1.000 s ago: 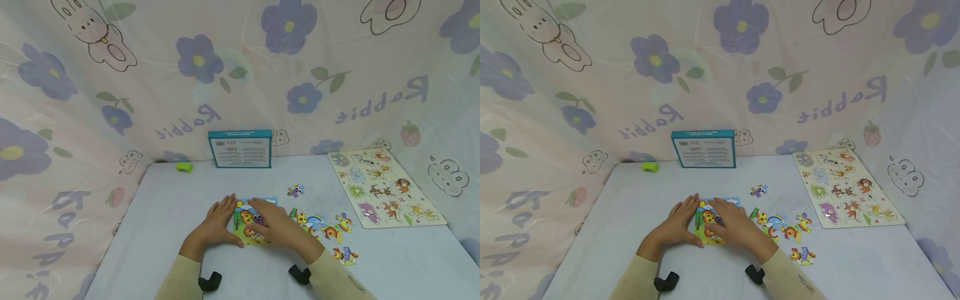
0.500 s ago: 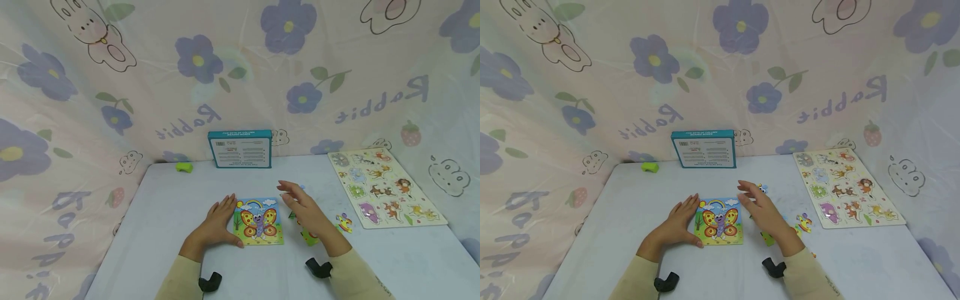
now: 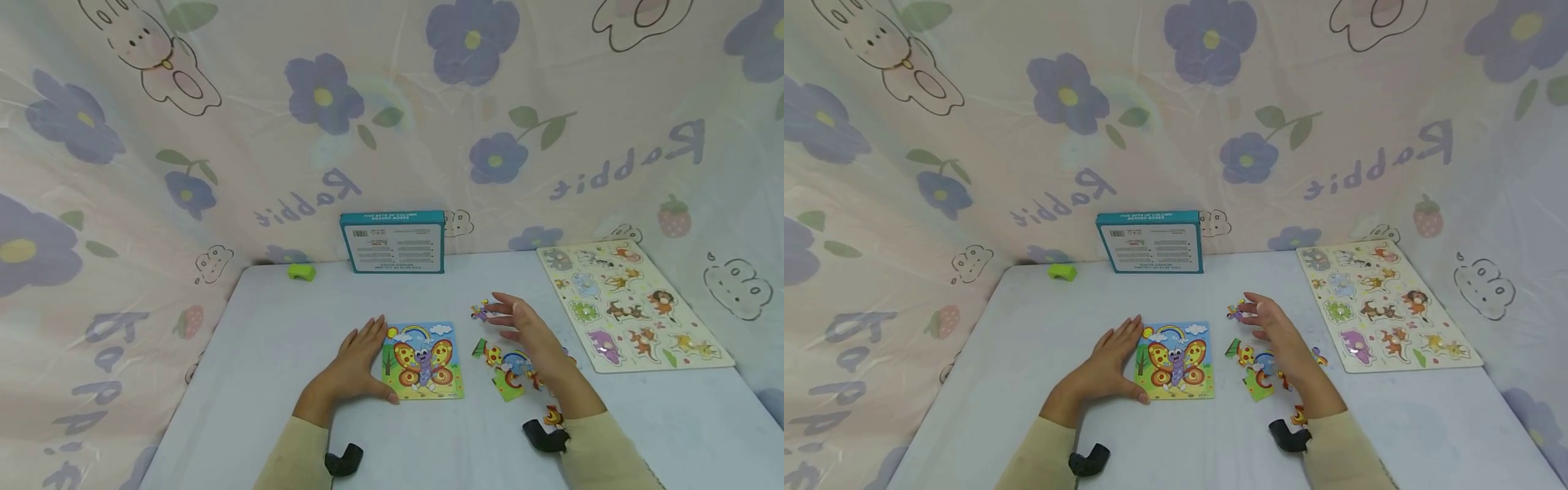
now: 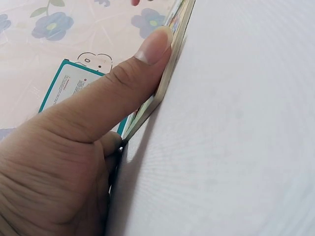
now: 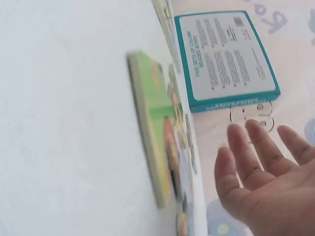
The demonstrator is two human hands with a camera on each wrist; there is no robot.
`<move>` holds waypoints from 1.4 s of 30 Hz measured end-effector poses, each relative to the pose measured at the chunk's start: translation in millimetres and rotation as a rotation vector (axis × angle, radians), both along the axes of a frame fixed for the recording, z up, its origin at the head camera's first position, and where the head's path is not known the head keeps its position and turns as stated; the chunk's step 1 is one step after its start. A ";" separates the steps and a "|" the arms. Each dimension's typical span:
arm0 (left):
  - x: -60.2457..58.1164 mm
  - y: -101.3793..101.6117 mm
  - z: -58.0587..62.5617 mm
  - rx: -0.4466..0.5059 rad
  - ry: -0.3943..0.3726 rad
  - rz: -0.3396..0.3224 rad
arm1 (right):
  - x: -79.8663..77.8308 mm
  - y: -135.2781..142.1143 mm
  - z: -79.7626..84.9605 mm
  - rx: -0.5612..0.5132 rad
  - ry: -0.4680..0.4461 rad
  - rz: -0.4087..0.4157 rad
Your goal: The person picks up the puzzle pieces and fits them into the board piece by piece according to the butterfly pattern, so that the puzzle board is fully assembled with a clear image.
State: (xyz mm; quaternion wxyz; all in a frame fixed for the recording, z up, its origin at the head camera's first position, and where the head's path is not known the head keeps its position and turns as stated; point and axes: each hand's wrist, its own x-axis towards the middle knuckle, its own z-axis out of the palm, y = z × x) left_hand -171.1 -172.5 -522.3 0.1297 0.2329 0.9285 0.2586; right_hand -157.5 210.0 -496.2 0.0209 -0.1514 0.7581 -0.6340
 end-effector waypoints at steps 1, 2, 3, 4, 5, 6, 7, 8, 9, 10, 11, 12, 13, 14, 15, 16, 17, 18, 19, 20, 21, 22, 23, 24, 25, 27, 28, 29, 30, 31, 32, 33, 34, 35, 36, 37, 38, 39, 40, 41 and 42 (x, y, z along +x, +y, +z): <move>0.0 -0.1 0.1 -0.001 0.001 0.000 | -0.6 2.7 -2.5 -0.006 -0.007 -0.001; 0.0 -0.2 0.0 -0.002 0.003 0.000 | -1.1 4.9 -4.7 -0.014 -0.017 0.001; 0.0 -0.4 0.1 -0.007 0.000 0.002 | -1.7 6.9 -7.0 -0.024 -0.026 0.004; 0.0 -0.5 0.1 -0.012 -0.002 0.004 | -2.3 8.5 -9.5 -0.025 -0.036 0.006; 0.0 -0.8 -0.1 -0.012 -0.001 0.005 | -3.0 9.6 -11.9 -0.020 -0.050 0.006; 0.0 -1.0 -0.2 -0.010 0.000 0.005 | -3.4 10.7 -14.3 -0.016 -0.067 0.009; 0.0 -1.2 -0.4 -0.009 0.000 0.005 | -3.7 11.6 -16.7 -0.001 -0.085 0.010; -0.1 -1.4 -0.9 -0.008 0.002 0.004 | -3.9 12.4 -19.1 0.016 -0.103 0.011; -0.3 -1.5 -1.1 -0.007 0.003 0.004 | -4.0 12.9 -21.3 0.037 -0.122 0.009; -0.3 -1.7 -1.8 -0.003 0.007 0.003 | -3.9 13.0 -23.3 0.066 -0.140 0.003; -0.4 -1.7 -2.0 -0.003 0.008 0.003 | -3.8 13.0 -24.8 0.096 -0.153 -0.003; -0.6 -1.7 -2.3 0.000 0.009 0.002 | -3.7 13.1 -26.1 0.130 -0.157 -0.007; -0.6 -1.7 -2.4 0.002 0.009 0.002 | -3.8 12.6 -27.0 0.173 -0.153 -0.011; -0.6 -1.7 -2.7 0.004 0.011 0.001 | -3.8 11.9 -27.8 0.213 -0.143 -0.011; -0.6 -1.6 -2.9 0.007 0.012 0.002 | -3.9 10.5 -28.0 0.252 -0.129 -0.012; -0.6 -1.4 -3.0 0.008 0.013 0.003 | -4.0 9.2 -28.3 0.296 -0.108 -0.010; -0.6 -1.3 -2.7 0.008 0.012 0.004 | -4.3 7.5 -28.2 0.337 -0.087 -0.009; -0.5 -1.2 -2.7 0.009 0.012 0.005 | -4.5 5.7 -28.2 0.377 -0.063 -0.009; -0.3 -1.0 -2.5 0.009 0.012 0.005 | -4.3 3.4 -27.9 0.408 -0.047 -0.012; -0.3 -0.7 -2.5 0.009 0.012 0.008 | -4.1 1.2 -27.7 0.434 -0.035 -0.018; -0.4 -0.4 -2.4 0.008 0.012 0.008 | -3.8 -0.8 -27.2 0.457 -0.027 -0.027; -0.3 -0.1 -2.2 0.007 0.011 0.009 | -3.4 -2.5 -26.8 0.477 -0.021 -0.034; -0.3 0.1 -2.0 0.007 0.009 0.010 | -3.0 -4.1 -26.3 0.489 -0.020 -0.039; -0.3 0.4 -2.1 0.004 0.008 0.011 | -2.7 -5.6 -25.9 0.497 -0.020 -0.041; -0.4 0.6 -2.1 0.003 0.007 0.013 | -2.2 -6.7 -25.3 0.504 -0.025 -0.042; -0.5 0.7 -2.4 0.000 0.008 0.014 | -1.9 -8.3 -24.0 0.517 -0.027 -0.035; -0.4 0.8 -2.3 -0.001 0.007 0.015 | -1.9 -9.1 -23.4 0.519 -0.030 -0.031; -0.4 0.8 -2.4 -0.002 0.006 0.015 | -1.9 -9.7 -22.5 0.515 -0.036 -0.022; -0.3 0.7 -2.6 -0.001 0.006 0.016 | -2.0 -10.4 -21.8 0.512 -0.044 -0.016; -0.1 0.6 -2.7 -0.001 0.005 0.015 | -1.8 -11.0 -20.8 0.504 -0.050 -0.007; 0.0 0.5 -2.7 -0.002 0.005 0.015 | -1.6 -11.7 -19.9 0.490 -0.057 0.002; 0.2 0.3 -2.8 -0.002 0.005 0.014 | -1.3 -12.4 -19.3 0.476 -0.063 0.006; 0.3 0.2 -2.8 -0.002 0.006 0.013 | -0.9 -13.2 -18.6 0.458 -0.069 0.005; 0.4 0.1 -2.9 -0.002 0.007 0.013 | -0.4 -14.0 -18.0 0.442 -0.068 0.006; 0.4 -0.1 -3.0 -0.003 0.008 0.012 | 0.2 -14.7 -17.8 0.432 -0.062 0.003; 0.4 -0.1 -3.2 -0.004 0.009 0.011 | 0.7 -15.2 -17.5 0.422 -0.053 -0.001; 0.4 -0.2 -3.3 -0.004 0.010 0.010 | 1.1 -16.0 -17.3 0.411 -0.047 -0.014; 0.4 -0.3 -3.4 -0.004 0.011 0.009 | 1.6 -17.1 -17.0 0.397 -0.042 -0.028; 0.4 -0.3 -3.5 -0.002 0.010 0.009 | 2.2 -18.2 -16.5 0.376 -0.039 -0.037; 0.4 -0.2 -3.5 -0.001 0.007 0.010 | 2.6 -19.4 -16.3 0.351 -0.040 -0.043; 0.4 -0.2 -3.4 0.001 0.005 0.009 | 3.1 -20.7 -15.9 0.320 -0.047 -0.048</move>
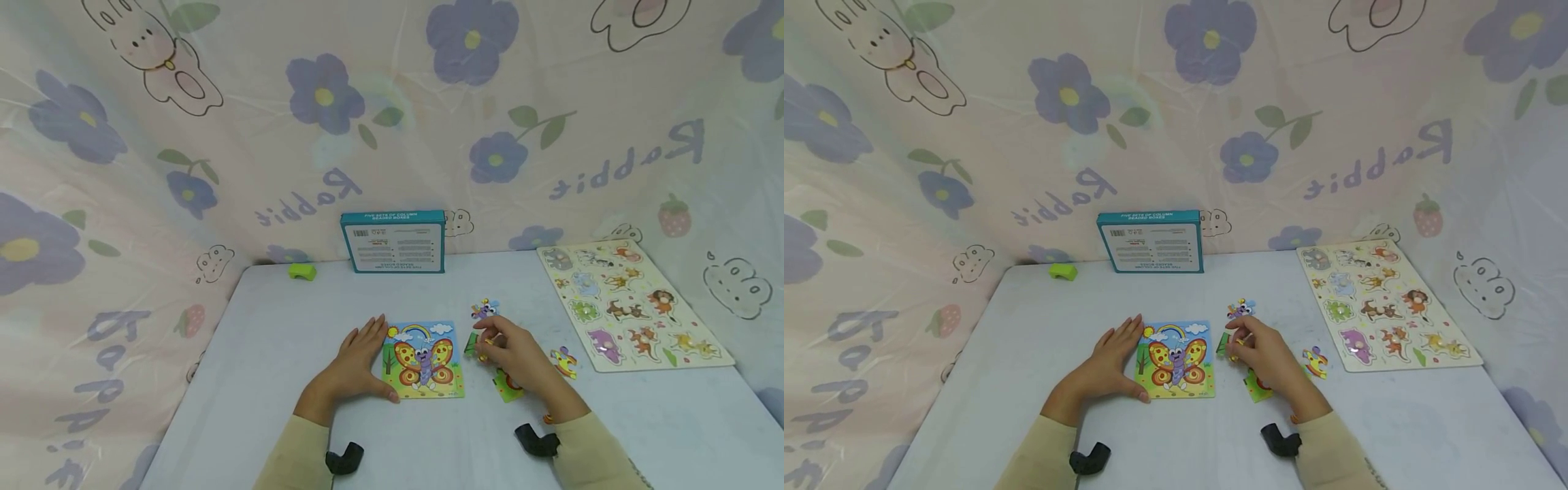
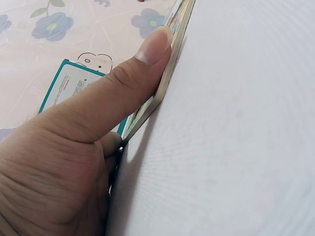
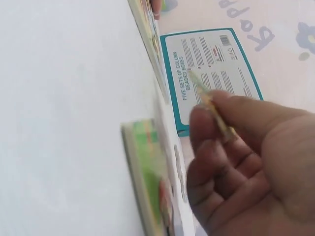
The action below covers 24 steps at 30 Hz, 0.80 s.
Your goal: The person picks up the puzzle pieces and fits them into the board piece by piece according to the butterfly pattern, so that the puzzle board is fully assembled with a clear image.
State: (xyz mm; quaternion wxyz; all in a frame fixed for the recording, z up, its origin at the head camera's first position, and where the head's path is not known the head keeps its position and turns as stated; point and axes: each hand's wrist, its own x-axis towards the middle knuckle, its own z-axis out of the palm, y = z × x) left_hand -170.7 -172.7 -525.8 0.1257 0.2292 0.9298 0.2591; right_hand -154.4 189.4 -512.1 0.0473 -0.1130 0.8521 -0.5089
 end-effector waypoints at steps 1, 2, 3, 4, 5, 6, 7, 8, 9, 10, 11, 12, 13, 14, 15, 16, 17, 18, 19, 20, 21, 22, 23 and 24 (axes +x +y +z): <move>0.0 0.1 0.1 0.002 -0.002 0.001 | 0.5 -1.6 0.7 -0.037 -0.011 -0.010; 0.0 0.2 0.2 0.004 -0.005 0.001 | 1.0 -3.4 1.2 -0.072 -0.021 -0.019; 0.0 0.3 0.3 0.006 -0.005 0.001 | 1.5 -5.3 1.6 -0.109 -0.031 -0.024; 0.0 0.3 0.3 0.007 -0.006 0.002 | 1.9 -7.3 1.9 -0.138 -0.039 -0.026; 0.0 0.4 0.4 0.006 -0.006 0.003 | 2.2 -9.4 2.1 -0.161 -0.047 -0.028; 0.0 0.4 0.5 0.006 -0.006 0.004 | 2.6 -11.7 2.4 -0.183 -0.057 -0.029; 0.0 0.4 0.6 0.005 -0.005 0.004 | 3.0 -14.2 2.5 -0.197 -0.064 -0.030; 0.0 0.5 0.7 0.005 -0.005 0.004 | 3.5 -16.7 2.5 -0.195 -0.065 -0.031; 0.2 0.5 0.9 0.005 -0.005 0.005 | 4.1 -19.3 2.6 -0.190 -0.066 -0.028; 0.2 0.4 1.1 0.007 -0.007 0.005 | 4.6 -21.6 2.8 -0.180 -0.060 -0.020; 0.3 0.4 1.4 0.009 -0.009 0.006 | 5.2 -23.9 2.6 -0.169 -0.058 -0.016; 0.5 0.3 1.5 0.010 -0.010 0.006 | 5.8 -26.1 2.6 -0.154 -0.052 -0.008; 0.6 0.2 1.6 0.012 -0.010 0.005 | 6.5 -28.5 2.6 -0.136 -0.045 -0.003; 0.5 0.1 1.8 0.015 -0.010 0.005 | 7.0 -30.8 2.5 -0.119 -0.042 0.007; 0.6 0.1 1.9 0.014 -0.010 0.004 | 7.5 -33.0 2.4 -0.107 -0.040 0.015; 0.5 0.0 2.1 0.015 -0.009 0.003 | 8.2 -35.3 2.9 -0.101 -0.034 0.029; 0.5 0.0 2.2 0.013 -0.010 0.002 | 8.8 -37.8 2.8 -0.093 -0.034 0.035; 0.4 0.0 2.3 0.012 -0.010 0.002 | 9.2 -40.3 2.8 -0.088 -0.031 0.043; 0.3 0.0 2.5 0.011 -0.011 0.001 | 9.7 -43.0 2.9 -0.084 -0.029 0.049; 0.2 0.0 2.6 0.009 -0.012 0.001 | 10.0 -45.4 2.6 -0.087 -0.026 0.063; 0.2 0.0 2.7 0.007 -0.012 0.001 | 10.4 -48.1 2.3 -0.088 -0.021 0.073; 0.2 0.0 2.8 0.007 -0.013 0.002 | 10.9 -50.7 2.0 -0.102 -0.021 0.085; 0.2 0.0 2.8 0.005 -0.015 0.003 | 11.0 -53.5 1.2 -0.109 -0.024 0.088; 0.1 0.0 2.8 0.004 -0.015 0.003 | 11.3 -56.5 0.5 -0.125 -0.031 0.092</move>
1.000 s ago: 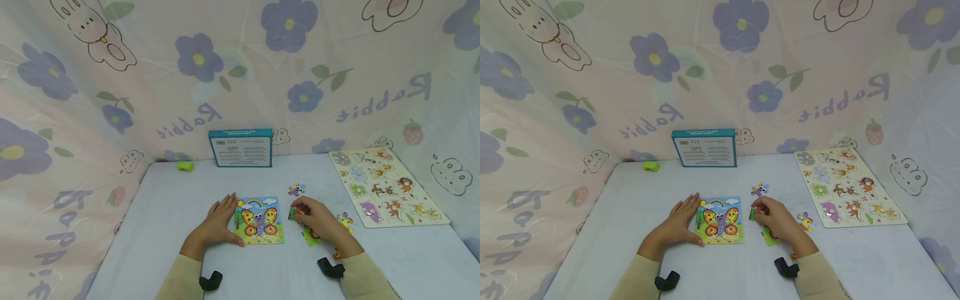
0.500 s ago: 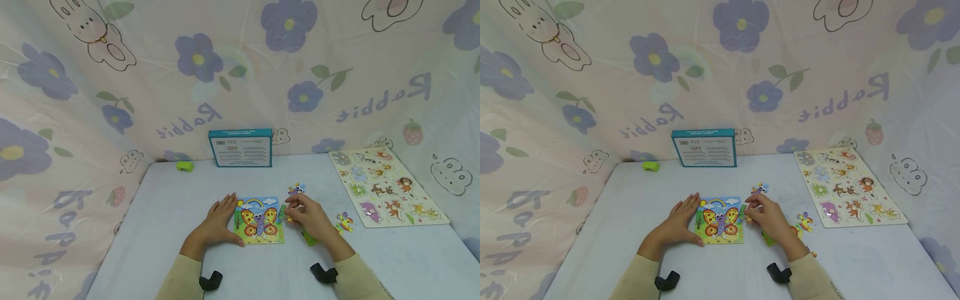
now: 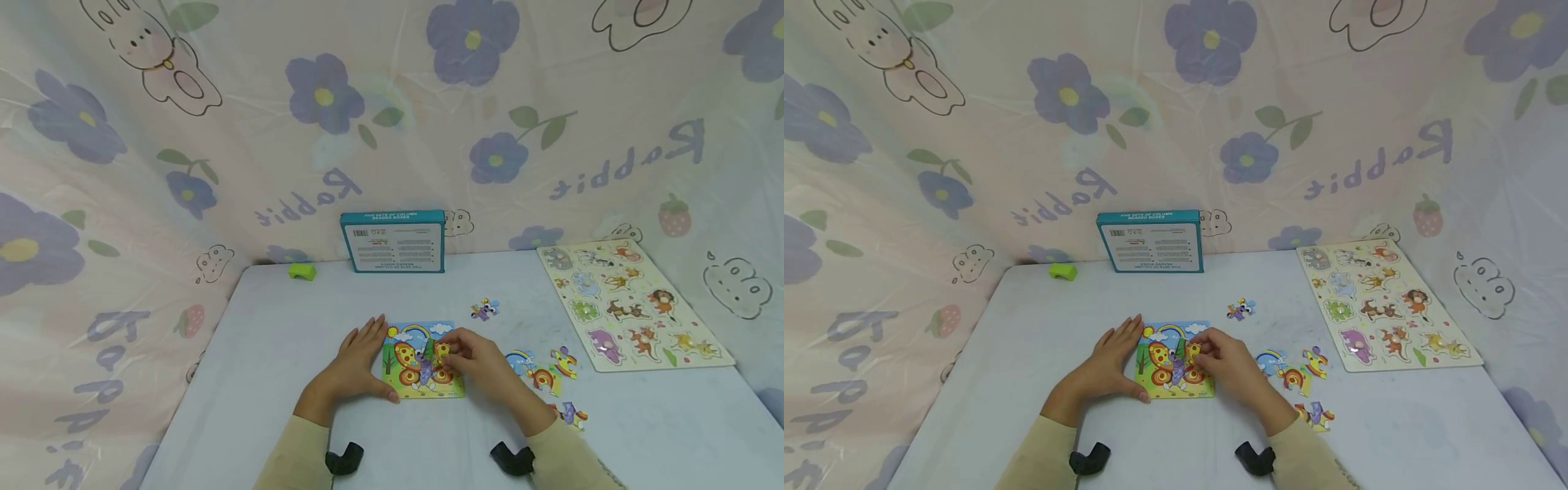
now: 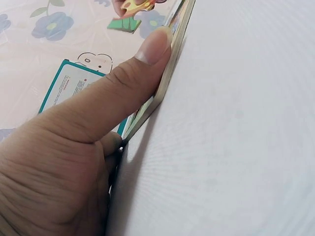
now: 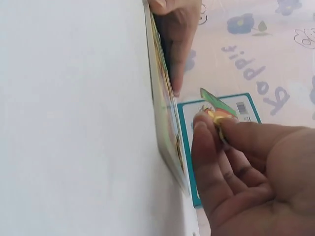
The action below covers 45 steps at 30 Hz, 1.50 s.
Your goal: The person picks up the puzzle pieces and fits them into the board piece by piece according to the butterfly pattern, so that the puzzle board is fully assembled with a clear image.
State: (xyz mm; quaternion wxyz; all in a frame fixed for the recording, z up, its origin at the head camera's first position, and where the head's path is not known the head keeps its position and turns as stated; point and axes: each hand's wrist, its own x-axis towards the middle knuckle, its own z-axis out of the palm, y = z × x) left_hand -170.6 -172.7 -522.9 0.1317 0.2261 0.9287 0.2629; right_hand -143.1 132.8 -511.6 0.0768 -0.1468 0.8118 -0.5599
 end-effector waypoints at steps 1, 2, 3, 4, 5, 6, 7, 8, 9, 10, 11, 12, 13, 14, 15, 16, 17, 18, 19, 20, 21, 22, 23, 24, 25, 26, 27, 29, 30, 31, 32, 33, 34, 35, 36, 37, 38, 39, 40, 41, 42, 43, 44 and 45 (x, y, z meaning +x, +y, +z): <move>0.0 0.0 0.1 -0.001 -0.001 0.000 | 0.6 -3.0 -0.6 -0.015 -0.006 0.004; -0.1 0.0 0.1 -0.002 -0.002 0.001 | 1.0 -6.0 -1.5 -0.031 -0.013 0.007; -0.1 -0.1 0.0 -0.003 -0.003 0.001 | 1.6 -9.1 -2.2 -0.049 -0.022 0.006; -0.2 -0.1 -0.1 -0.003 -0.005 0.001 | 2.0 -12.3 -3.0 -0.072 -0.036 0.006; -0.3 -0.3 -0.2 -0.004 -0.005 0.000 | 2.1 -15.6 -4.1 -0.084 -0.047 0.004; -0.4 -0.5 -0.4 -0.002 -0.004 -0.002 | 2.3 -19.0 -5.0 -0.101 -0.058 0.005; -0.6 -0.8 -0.5 0.000 -0.002 -0.003 | 2.4 -22.5 -5.8 -0.116 -0.068 0.004; -0.9 -1.1 -0.6 0.001 0.001 -0.005 | 2.2 -25.9 -6.9 -0.130 -0.081 0.002; -1.0 -1.4 -0.7 0.001 0.004 -0.007 | 1.9 -29.4 -7.9 -0.140 -0.091 -0.001; -1.2 -1.8 -0.6 0.002 0.007 -0.011 | 1.4 -33.0 -8.8 -0.149 -0.103 -0.004; -1.3 -2.2 -0.7 0.003 0.010 -0.014 | 1.2 -36.2 -9.8 -0.154 -0.108 -0.008; -1.4 -2.5 -0.6 0.001 0.014 -0.018 | 0.9 -39.5 -10.4 -0.162 -0.112 -0.013; -1.6 -2.7 -0.7 0.000 0.018 -0.021 | 0.6 -42.5 -11.3 -0.169 -0.118 -0.019; -1.6 -2.8 -0.7 -0.002 0.021 -0.023 | 0.3 -45.4 -12.2 -0.174 -0.124 -0.024; -1.7 -2.9 -0.8 -0.002 0.023 -0.026 | 0.0 -48.3 -12.7 -0.181 -0.126 -0.030; -1.8 -3.0 -1.0 -0.004 0.025 -0.027 | -0.2 -50.9 -13.0 -0.191 -0.133 -0.037; -1.8 -3.0 -1.3 -0.005 0.026 -0.028 | -0.4 -53.4 -13.2 -0.195 -0.135 -0.047; -1.9 -3.0 -1.6 -0.007 0.028 -0.028 | -0.8 -55.9 -12.9 -0.198 -0.139 -0.058; -2.1 -3.0 -1.9 -0.007 0.028 -0.027 | -1.0 -58.3 -12.5 -0.201 -0.142 -0.068; -2.2 -3.1 -2.1 -0.008 0.028 -0.028 | -1.0 -60.5 -11.8 -0.202 -0.145 -0.078; -2.2 -3.2 -2.2 -0.009 0.026 -0.028 | -1.0 -62.6 -10.7 -0.200 -0.147 -0.087; -2.2 -3.3 -2.2 -0.009 0.025 -0.028 | -1.0 -64.4 -10.1 -0.191 -0.146 -0.094; -2.2 -3.4 -2.2 -0.009 0.024 -0.029 | -1.1 -66.2 -9.4 -0.188 -0.149 -0.098; -2.3 -3.5 -2.1 -0.008 0.024 -0.029 | -1.1 -67.7 -8.9 -0.183 -0.148 -0.101; -2.3 -3.5 -1.8 -0.007 0.024 -0.028 | -1.0 -69.1 -8.5 -0.177 -0.148 -0.104; -2.3 -3.4 -1.6 -0.007 0.023 -0.029 | -1.0 -70.3 -8.4 -0.168 -0.146 -0.106; -2.2 -3.2 -1.4 -0.007 0.021 -0.027 | -1.1 -71.1 -8.4 -0.158 -0.143 -0.107; -2.0 -2.8 -1.0 -0.004 0.019 -0.026 | -0.9 -72.3 -8.6 -0.134 -0.129 -0.106; -2.0 -2.5 -1.1 -0.003 0.019 -0.026 | -0.6 -72.6 -8.4 -0.111 -0.115 -0.106; -1.9 -2.3 -0.9 -0.003 0.020 -0.025 | -0.2 -72.7 -8.1 -0.086 -0.101 -0.107; -1.7 -2.1 -0.7 -0.003 0.019 -0.024 | 0.1 -72.8 -7.7 -0.058 -0.084 -0.108; -1.7 -1.9 -0.6 -0.002 0.019 -0.023 | 0.6 -72.7 -7.2 -0.027 -0.064 -0.108; -1.6 -1.7 -0.5 -0.001 0.019 -0.023 | 1.2 -72.6 -6.3 0.013 -0.038 -0.112; -1.6 -1.7 -0.5 0.000 0.020 -0.022 | 1.7 -72.5 -5.3 0.052 -0.014 -0.116; -1.6 -1.7 -0.6 0.000 0.020 -0.021 | 2.4 -72.4 -4.3 0.088 0.013 -0.117; -1.5 -1.7 -0.5 0.002 0.019 -0.021 | 2.8 -72.0 -3.6 0.129 0.048 -0.114; -1.5 -1.8 -0.5 0.003 0.018 -0.021 | 3.5 -71.5 -2.5 0.170 0.087 -0.104; -1.6 -1.8 -0.7 0.004 0.017 -0.020 | 4.1 -70.9 -1.7 0.212 0.131 -0.083; -1.6 -1.9 -0.8 0.006 0.017 -0.020 | 4.5 -70.0 -0.8 0.258 0.185 -0.052; -1.6 -2.0 -0.8 0.006 0.018 -0.020 | 5.1 -69.0 -0.2 0.301 0.234 -0.006; -1.5 -2.1 -0.9 0.005 0.019 -0.020 | 6.0 -67.6 0.7 0.345 0.278 0.044; -1.5 -2.1 -0.8 0.004 0.020 -0.020 | 6.9 -66.1 1.2 0.392 0.316 0.096; -1.4 -2.2 -0.9 -0.001 0.020 -0.020 | 8.1 -64.6 2.0 0.427 0.338 0.149; -1.3 -2.4 -0.9 -0.005 0.021 -0.021 | 9.3 -63.2 2.5 0.464 0.349 0.198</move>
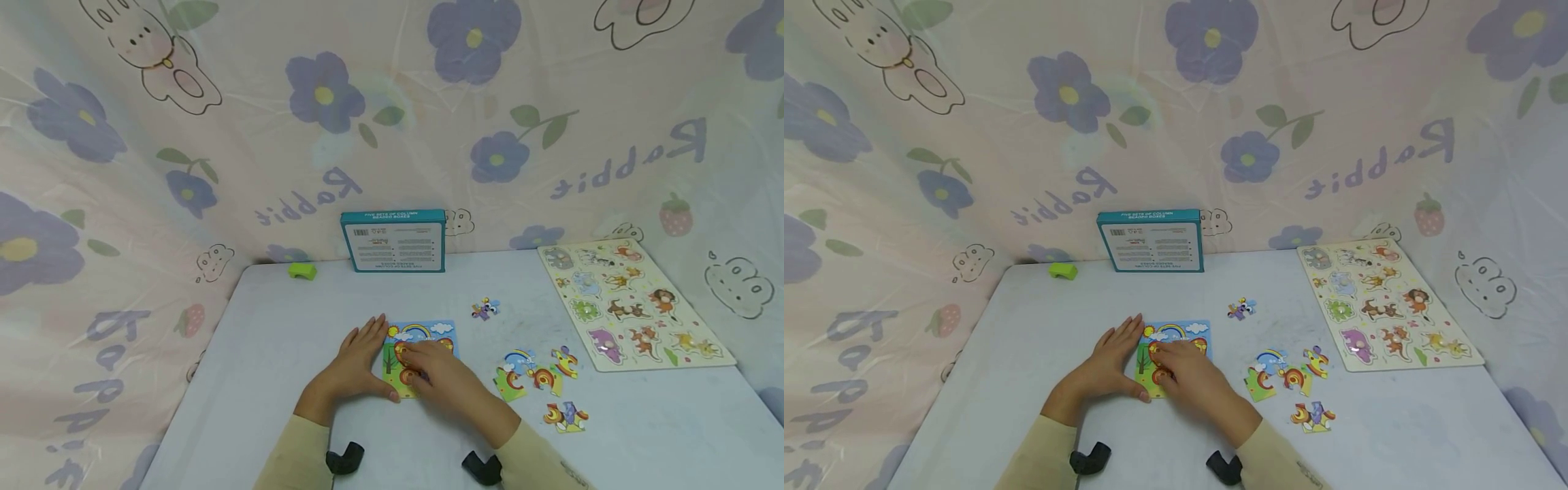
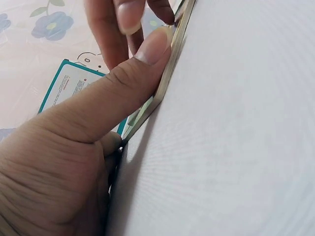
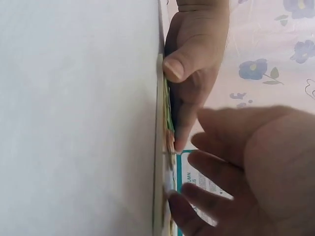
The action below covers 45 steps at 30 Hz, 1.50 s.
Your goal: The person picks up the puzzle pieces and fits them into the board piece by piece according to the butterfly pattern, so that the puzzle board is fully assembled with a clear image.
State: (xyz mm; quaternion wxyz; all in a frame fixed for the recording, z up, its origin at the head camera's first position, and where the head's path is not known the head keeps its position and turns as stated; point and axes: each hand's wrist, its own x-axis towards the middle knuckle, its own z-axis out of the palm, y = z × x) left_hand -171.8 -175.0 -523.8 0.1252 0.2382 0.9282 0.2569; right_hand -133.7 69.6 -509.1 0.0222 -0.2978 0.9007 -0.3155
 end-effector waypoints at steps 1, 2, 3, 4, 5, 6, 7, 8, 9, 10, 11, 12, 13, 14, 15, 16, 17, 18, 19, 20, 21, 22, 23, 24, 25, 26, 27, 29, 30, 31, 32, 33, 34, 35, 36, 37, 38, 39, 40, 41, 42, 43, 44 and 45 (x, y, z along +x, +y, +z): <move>0.1 -0.1 0.2 -0.004 0.001 0.000 | 1.4 1.3 0.6 0.043 -0.003 0.034; 0.2 -0.3 0.2 -0.007 0.001 0.000 | 2.9 2.5 1.0 0.079 -0.020 0.056; 0.3 -0.3 0.3 -0.009 0.001 -0.001 | 4.4 3.4 1.4 0.109 -0.035 0.069; 0.3 -0.3 0.4 -0.011 0.000 -0.001 | 5.8 4.0 1.4 0.135 -0.043 0.077; 0.3 -0.4 0.5 -0.013 0.000 -0.001 | 7.2 4.6 2.0 0.147 -0.052 0.083; 0.3 -0.3 0.6 -0.014 0.000 -0.001 | 8.5 4.9 2.4 0.159 -0.057 0.084; 0.3 -0.2 0.7 -0.014 -0.001 0.000 | 9.6 5.1 2.4 0.162 -0.058 0.085; 0.3 0.0 0.7 -0.014 0.000 0.000 | 10.6 5.3 2.3 0.161 -0.058 0.085; 0.3 0.2 0.7 -0.016 -0.001 0.000 | 11.5 5.3 2.6 0.161 -0.056 0.084; 0.2 0.4 0.8 -0.019 0.000 0.000 | 12.4 5.4 2.7 0.158 -0.057 0.083; 0.3 0.6 0.7 -0.021 -0.001 0.001 | 13.0 5.2 2.5 0.154 -0.059 0.081; 0.3 0.7 0.7 -0.023 -0.001 0.002 | 13.3 5.0 2.0 0.156 -0.059 0.079; 0.3 0.9 0.6 -0.023 -0.002 0.003 | 13.8 5.0 1.5 0.158 -0.058 0.078; 0.4 1.0 0.6 -0.024 -0.003 0.004 | 14.1 4.8 1.1 0.164 -0.057 0.078; 0.4 1.1 0.7 -0.024 -0.004 0.004 | 14.3 4.7 0.7 0.171 -0.055 0.077; 0.5 1.1 0.7 -0.023 -0.004 0.004 | 14.6 4.6 0.1 0.176 -0.056 0.076; 0.6 1.1 0.7 -0.022 -0.004 0.004 | 14.7 4.5 -0.4 0.181 -0.054 0.075; 0.7 1.2 1.0 -0.022 -0.003 0.004 | 14.9 4.4 -0.7 0.186 -0.053 0.074; 0.7 1.2 1.0 -0.020 -0.001 0.003 | 15.1 4.4 -0.8 0.188 -0.054 0.073; 0.6 1.2 1.1 -0.020 0.001 0.002 | 15.1 4.3 -0.9 0.190 -0.055 0.071; 0.5 1.2 1.1 -0.017 0.006 0.001 | 15.3 4.2 -0.9 0.190 -0.056 0.070; 0.4 1.2 1.1 -0.014 0.010 -0.001 | 15.4 4.2 -0.6 0.190 -0.060 0.069; 0.2 1.2 1.1 -0.012 0.014 -0.003 | 15.5 4.2 -0.2 0.189 -0.062 0.068; 0.0 1.2 1.1 -0.012 0.015 -0.004 | 15.4 4.1 0.1 0.188 -0.066 0.067; -0.3 1.2 0.8 -0.007 0.017 -0.006 | 15.3 4.1 0.2 0.188 -0.070 0.065; -0.3 1.2 0.8 -0.008 0.017 -0.008 | 15.0 4.2 0.2 0.185 -0.074 0.065; -0.3 1.2 0.6 -0.004 0.018 -0.009 | 14.7 4.2 -0.1 0.181 -0.079 0.064; -0.3 0.9 0.4 -0.014 0.011 -0.011 | 13.6 4.5 -1.2 0.166 -0.091 0.062; -0.2 0.7 0.2 -0.018 0.008 -0.011 | 13.1 4.9 -2.3 0.152 -0.098 0.061; -0.1 0.5 0.0 -0.020 0.008 -0.013 | 12.7 5.5 -3.5 0.131 -0.105 0.061; 0.1 0.3 -0.2 -0.026 0.008 -0.014 | 12.1 6.3 -4.8 0.106 -0.112 0.061; 0.1 0.1 -0.4 -0.027 0.010 -0.014 | 11.8 7.5 -5.7 0.076 -0.118 0.062; 0.1 0.0 -0.5 -0.030 0.011 -0.016 | 11.6 9.0 -6.5 0.044 -0.127 0.059; 0.1 -0.3 -1.0 -0.026 0.014 -0.017 | 11.4 10.6 -6.9 0.008 -0.136 0.058; 0.1 -0.4 -1.3 -0.020 0.014 -0.017 | 11.4 12.5 -6.6 -0.035 -0.152 0.057; 0.2 -0.4 -1.5 -0.015 0.014 -0.016 | 11.4 14.6 -5.7 -0.077 -0.162 0.056; 0.2 -0.3 -1.7 -0.013 0.014 -0.013 | 11.3 16.6 -4.6 -0.117 -0.173 0.053; 0.2 -0.1 -1.7 -0.010 0.014 -0.011 | 11.6 19.0 -3.0 -0.156 -0.190 0.047; 0.2 0.2 -1.8 -0.007 0.013 -0.008 | 11.8 21.4 -1.7 -0.192 -0.204 0.039; 0.1 0.5 -1.8 -0.006 0.013 -0.006 | 12.2 24.1 -0.1 -0.227 -0.218 0.030; 0.1 0.9 -1.6 -0.005 0.013 -0.002 | 12.9 26.9 1.3 -0.257 -0.229 0.017; 0.2 1.2 -1.5 -0.006 0.012 0.000 | 13.5 29.6 2.5 -0.279 -0.231 0.006; 0.0 1.4 -1.6 -0.006 0.014 0.001 | 14.3 32.6 3.0 -0.306 -0.238 -0.005; 0.0 1.7 -1.5 -0.004 0.013 0.003 | 15.1 35.8 3.7 -0.329 -0.241 -0.013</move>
